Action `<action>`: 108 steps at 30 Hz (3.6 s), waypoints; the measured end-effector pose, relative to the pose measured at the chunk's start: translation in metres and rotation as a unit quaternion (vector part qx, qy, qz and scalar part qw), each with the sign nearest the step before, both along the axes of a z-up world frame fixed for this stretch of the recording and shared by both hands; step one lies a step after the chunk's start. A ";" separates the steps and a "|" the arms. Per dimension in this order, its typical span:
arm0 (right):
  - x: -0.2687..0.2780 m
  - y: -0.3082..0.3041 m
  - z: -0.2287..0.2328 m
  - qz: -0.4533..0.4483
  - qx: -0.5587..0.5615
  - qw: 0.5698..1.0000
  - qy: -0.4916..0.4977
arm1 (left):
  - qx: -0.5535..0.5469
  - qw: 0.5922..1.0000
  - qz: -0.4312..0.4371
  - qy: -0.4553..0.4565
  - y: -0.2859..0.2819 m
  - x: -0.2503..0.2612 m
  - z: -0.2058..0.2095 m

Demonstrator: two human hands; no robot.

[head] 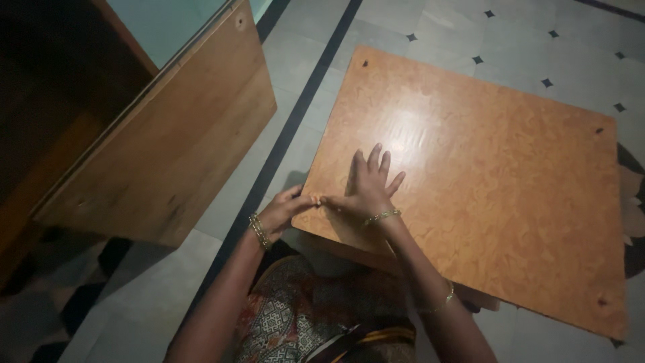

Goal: The person aligns a wooden tabletop onto a base with cylindrical legs and repeatedly presses and adjusts the corners to secure the fit. The tabletop is handled by hand without visible tools.

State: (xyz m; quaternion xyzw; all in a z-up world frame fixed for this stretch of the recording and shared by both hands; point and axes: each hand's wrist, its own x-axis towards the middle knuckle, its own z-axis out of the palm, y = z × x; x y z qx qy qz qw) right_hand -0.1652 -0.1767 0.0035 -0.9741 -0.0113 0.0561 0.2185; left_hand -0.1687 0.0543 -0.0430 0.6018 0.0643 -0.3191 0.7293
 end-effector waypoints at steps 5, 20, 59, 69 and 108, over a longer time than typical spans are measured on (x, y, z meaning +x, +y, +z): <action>0.003 -0.003 -0.006 0.015 -0.010 1.000 -0.001 | 0.031 0.999 0.003 -0.009 -0.002 0.001 0.014; 0.005 -0.016 -0.008 0.051 0.096 0.992 -0.062 | -0.024 0.996 -0.002 -0.087 0.014 -0.010 -0.002; 0.000 -0.028 -0.024 0.034 -0.035 0.998 -0.036 | 0.092 0.992 -0.024 -0.087 -0.003 0.009 -0.004; -0.067 -0.088 0.024 -0.127 -0.111 0.984 0.061 | 0.377 0.890 -0.150 -0.209 -0.012 0.027 0.061; -0.076 0.014 0.046 0.087 0.036 0.995 -0.014 | -0.289 0.933 -0.119 -0.180 0.021 -0.025 -0.071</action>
